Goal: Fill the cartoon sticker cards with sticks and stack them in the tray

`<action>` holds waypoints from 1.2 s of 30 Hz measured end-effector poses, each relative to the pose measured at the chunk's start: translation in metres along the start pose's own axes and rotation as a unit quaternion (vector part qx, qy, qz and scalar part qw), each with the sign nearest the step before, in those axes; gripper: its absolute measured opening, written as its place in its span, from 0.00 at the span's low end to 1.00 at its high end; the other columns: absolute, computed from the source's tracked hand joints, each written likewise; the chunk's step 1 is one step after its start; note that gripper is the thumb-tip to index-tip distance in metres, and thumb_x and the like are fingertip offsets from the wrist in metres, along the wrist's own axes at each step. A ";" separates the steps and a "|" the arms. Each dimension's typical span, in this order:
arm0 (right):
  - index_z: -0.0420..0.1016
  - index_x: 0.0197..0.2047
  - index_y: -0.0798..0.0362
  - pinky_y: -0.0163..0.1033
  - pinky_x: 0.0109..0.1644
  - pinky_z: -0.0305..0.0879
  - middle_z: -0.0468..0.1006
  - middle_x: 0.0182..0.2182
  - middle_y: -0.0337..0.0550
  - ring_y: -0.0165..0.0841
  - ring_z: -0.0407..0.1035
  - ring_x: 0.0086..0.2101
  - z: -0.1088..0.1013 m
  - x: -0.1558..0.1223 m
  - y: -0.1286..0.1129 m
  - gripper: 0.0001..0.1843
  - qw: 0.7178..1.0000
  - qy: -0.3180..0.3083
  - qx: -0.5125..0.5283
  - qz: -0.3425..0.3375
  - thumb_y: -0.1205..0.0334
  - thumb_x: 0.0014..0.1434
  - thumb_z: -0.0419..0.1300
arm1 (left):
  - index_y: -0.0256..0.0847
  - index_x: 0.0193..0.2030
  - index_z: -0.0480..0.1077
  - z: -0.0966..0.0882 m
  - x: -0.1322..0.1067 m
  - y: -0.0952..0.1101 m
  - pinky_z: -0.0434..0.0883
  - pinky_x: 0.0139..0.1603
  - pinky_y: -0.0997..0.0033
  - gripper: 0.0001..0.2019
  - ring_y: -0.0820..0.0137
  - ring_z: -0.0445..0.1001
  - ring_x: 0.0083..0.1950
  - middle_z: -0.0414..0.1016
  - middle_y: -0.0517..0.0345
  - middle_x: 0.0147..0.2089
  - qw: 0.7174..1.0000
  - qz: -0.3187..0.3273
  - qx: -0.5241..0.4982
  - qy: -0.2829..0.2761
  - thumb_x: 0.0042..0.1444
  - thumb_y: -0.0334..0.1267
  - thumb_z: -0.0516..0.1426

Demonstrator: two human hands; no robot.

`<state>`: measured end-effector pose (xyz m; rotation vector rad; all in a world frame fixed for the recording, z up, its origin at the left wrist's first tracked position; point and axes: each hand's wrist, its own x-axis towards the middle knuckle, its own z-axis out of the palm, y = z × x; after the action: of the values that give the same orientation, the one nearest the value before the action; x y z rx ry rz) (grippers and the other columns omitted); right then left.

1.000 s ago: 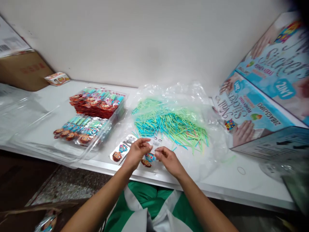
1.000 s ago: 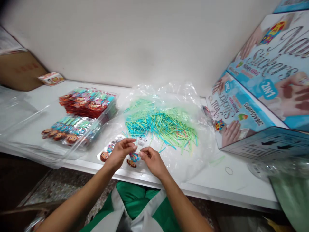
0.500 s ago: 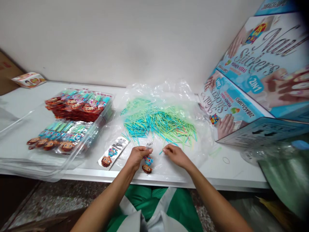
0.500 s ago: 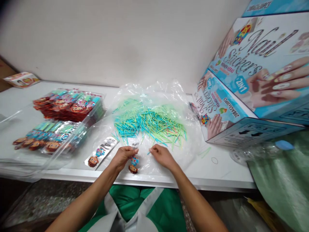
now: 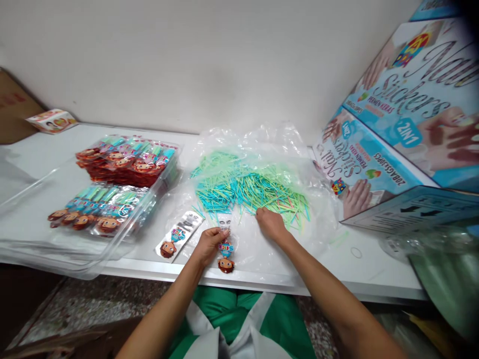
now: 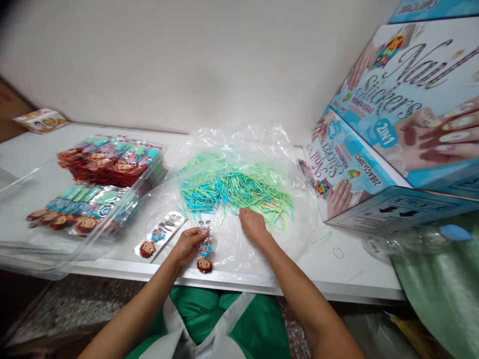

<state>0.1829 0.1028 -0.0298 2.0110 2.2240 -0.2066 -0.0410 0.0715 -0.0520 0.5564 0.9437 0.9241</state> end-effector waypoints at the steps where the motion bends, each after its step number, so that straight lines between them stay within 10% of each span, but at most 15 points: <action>1: 0.63 0.48 0.55 0.36 0.37 0.56 0.71 0.42 0.52 0.37 0.68 0.40 0.000 0.001 0.005 0.17 1.000 0.006 0.000 0.019 0.58 0.65 0.40 | 0.32 0.25 0.73 -0.001 0.000 -0.001 0.63 0.27 0.76 0.12 0.76 0.68 0.24 0.71 0.57 0.22 1.000 -0.001 -0.002 0.001 0.36 0.37 0.67; 22: 0.71 0.30 0.59 0.44 0.47 0.59 0.76 0.38 0.60 0.44 0.69 0.42 -0.027 0.034 0.061 0.14 0.976 -0.067 0.200 0.061 0.57 0.56 0.52 | 0.32 0.23 0.73 -0.004 0.002 -0.002 0.63 0.27 0.77 0.10 0.76 0.69 0.24 0.73 0.58 0.23 1.000 -0.007 -0.020 -0.010 0.38 0.36 0.67; 29: 0.64 0.27 0.55 0.38 0.30 0.65 0.72 0.22 0.45 0.31 0.67 0.23 -0.018 0.015 0.060 0.20 0.876 -0.035 0.479 0.040 0.49 0.59 0.45 | 0.32 0.25 0.74 -0.003 0.002 -0.002 0.65 0.29 0.75 0.10 0.74 0.71 0.26 0.75 0.56 0.25 1.000 -0.012 -0.028 -0.006 0.38 0.36 0.67; 36: 0.60 0.37 0.51 0.39 0.39 0.67 0.71 0.30 0.41 0.30 0.68 0.30 0.004 0.000 0.021 0.23 0.767 0.128 0.628 0.025 0.40 0.58 0.41 | 0.32 0.25 0.73 -0.002 0.001 -0.001 0.66 0.30 0.74 0.11 0.74 0.71 0.26 0.75 0.56 0.25 1.000 -0.003 -0.023 -0.001 0.36 0.36 0.68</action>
<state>0.2039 0.1040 -0.0340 2.6859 2.3764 -1.9801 -0.0416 0.0720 -0.0543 0.5156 0.9194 0.9375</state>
